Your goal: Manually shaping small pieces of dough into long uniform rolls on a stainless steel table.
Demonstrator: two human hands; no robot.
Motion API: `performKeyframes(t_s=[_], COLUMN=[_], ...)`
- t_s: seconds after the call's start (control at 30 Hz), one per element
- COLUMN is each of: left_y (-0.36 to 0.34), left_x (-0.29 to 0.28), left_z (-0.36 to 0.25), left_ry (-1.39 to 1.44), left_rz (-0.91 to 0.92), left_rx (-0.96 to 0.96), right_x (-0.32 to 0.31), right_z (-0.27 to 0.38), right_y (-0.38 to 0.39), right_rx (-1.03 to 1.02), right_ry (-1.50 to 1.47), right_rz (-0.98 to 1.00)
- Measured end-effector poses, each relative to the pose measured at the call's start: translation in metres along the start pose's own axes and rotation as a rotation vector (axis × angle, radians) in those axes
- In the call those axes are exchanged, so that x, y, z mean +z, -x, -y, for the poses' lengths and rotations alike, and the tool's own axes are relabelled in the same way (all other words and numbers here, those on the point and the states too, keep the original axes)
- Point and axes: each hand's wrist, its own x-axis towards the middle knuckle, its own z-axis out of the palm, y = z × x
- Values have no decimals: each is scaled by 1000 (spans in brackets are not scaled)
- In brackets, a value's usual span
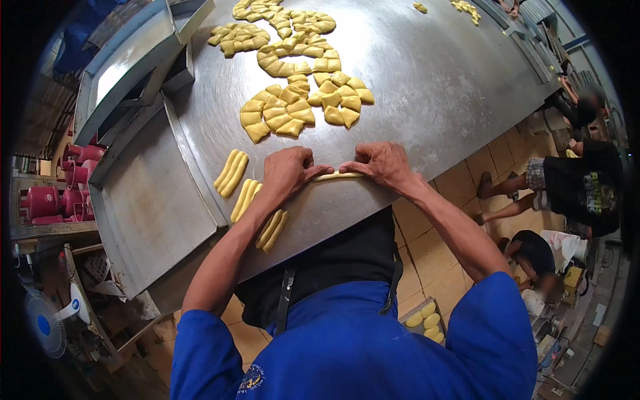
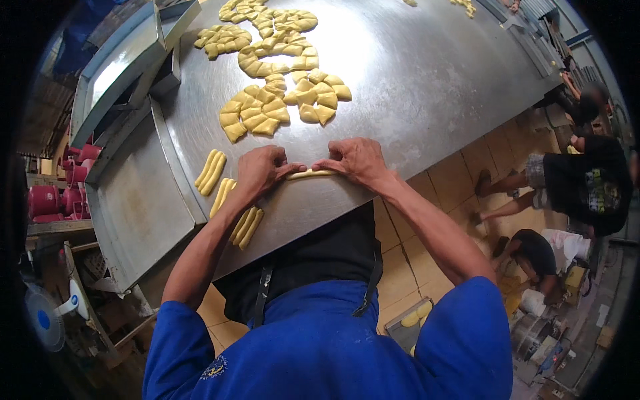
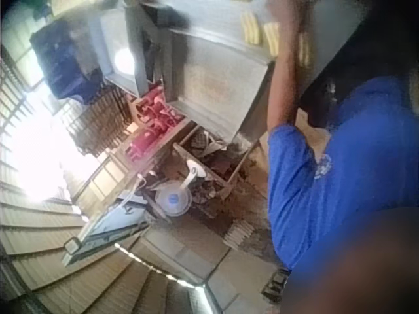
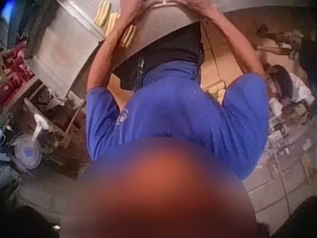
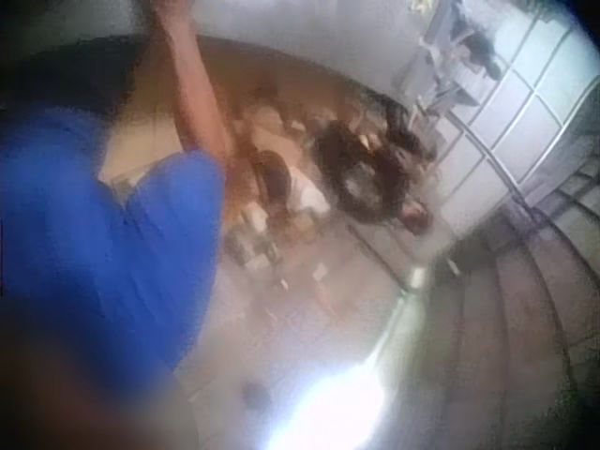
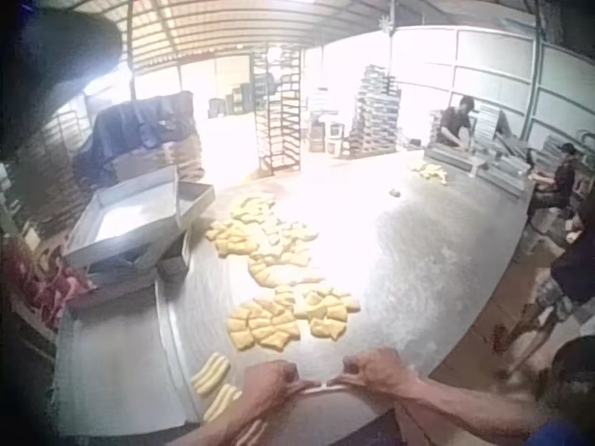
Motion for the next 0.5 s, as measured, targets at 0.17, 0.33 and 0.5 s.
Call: performKeyframes(t_s=[0.17,0.33,0.5], left_y=[4,4,2], left_x=[9,4,-1], left_z=[8,12,9], left_ry=[-27,72,51], left_rz=[-164,-23,-5], left_rx=[78,-13,-32], right_x=[-4,-15,9], right_z=[4,1,12], right_y=[-6,-22,-56], right_rx=[5,294,358], right_ry=[78,-388,-151], right_rz=[-41,-115,-387])
